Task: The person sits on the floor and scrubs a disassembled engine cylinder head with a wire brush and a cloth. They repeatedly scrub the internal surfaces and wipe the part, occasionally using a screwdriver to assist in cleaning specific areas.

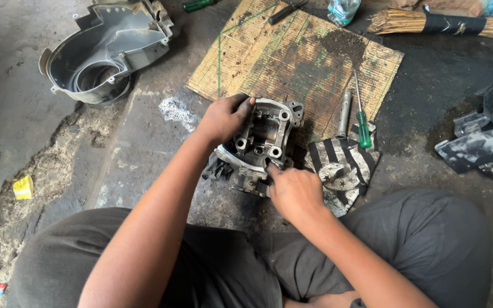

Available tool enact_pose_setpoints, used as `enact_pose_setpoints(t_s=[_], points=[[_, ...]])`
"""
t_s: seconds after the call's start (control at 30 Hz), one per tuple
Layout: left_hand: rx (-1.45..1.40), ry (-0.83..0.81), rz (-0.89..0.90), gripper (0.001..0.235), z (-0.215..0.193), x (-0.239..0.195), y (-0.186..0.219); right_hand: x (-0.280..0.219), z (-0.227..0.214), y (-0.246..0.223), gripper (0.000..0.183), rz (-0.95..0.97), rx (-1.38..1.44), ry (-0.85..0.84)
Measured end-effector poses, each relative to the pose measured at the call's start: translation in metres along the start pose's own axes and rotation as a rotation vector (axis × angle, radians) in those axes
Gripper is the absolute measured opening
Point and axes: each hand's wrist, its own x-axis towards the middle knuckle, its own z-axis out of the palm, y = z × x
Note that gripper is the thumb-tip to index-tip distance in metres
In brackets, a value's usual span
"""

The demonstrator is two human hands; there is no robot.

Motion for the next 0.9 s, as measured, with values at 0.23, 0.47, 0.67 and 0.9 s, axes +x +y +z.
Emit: enact_pose_setpoints(t_s=[0.23,0.47,0.67,0.9], points=[[0.033,0.010,-0.006,0.055,0.007,0.004,-0.005,0.015,0.017,-0.012,0.036,-0.051,0.119,0.142],[0.125,-0.011,0.024,0.050,0.016,0.007,-0.009,-0.002,-0.001,-0.009,0.037,0.105,0.035,-0.115],[0.136,0.016,0.024,0.050,0.022,0.007,-0.012,0.007,0.004,0.000,0.035,-0.042,0.166,0.031],[0.139,0.005,0.010,0.052,0.020,0.005,-0.007,0.018,-0.006,-0.009,0.044,-0.014,0.033,-0.140]])
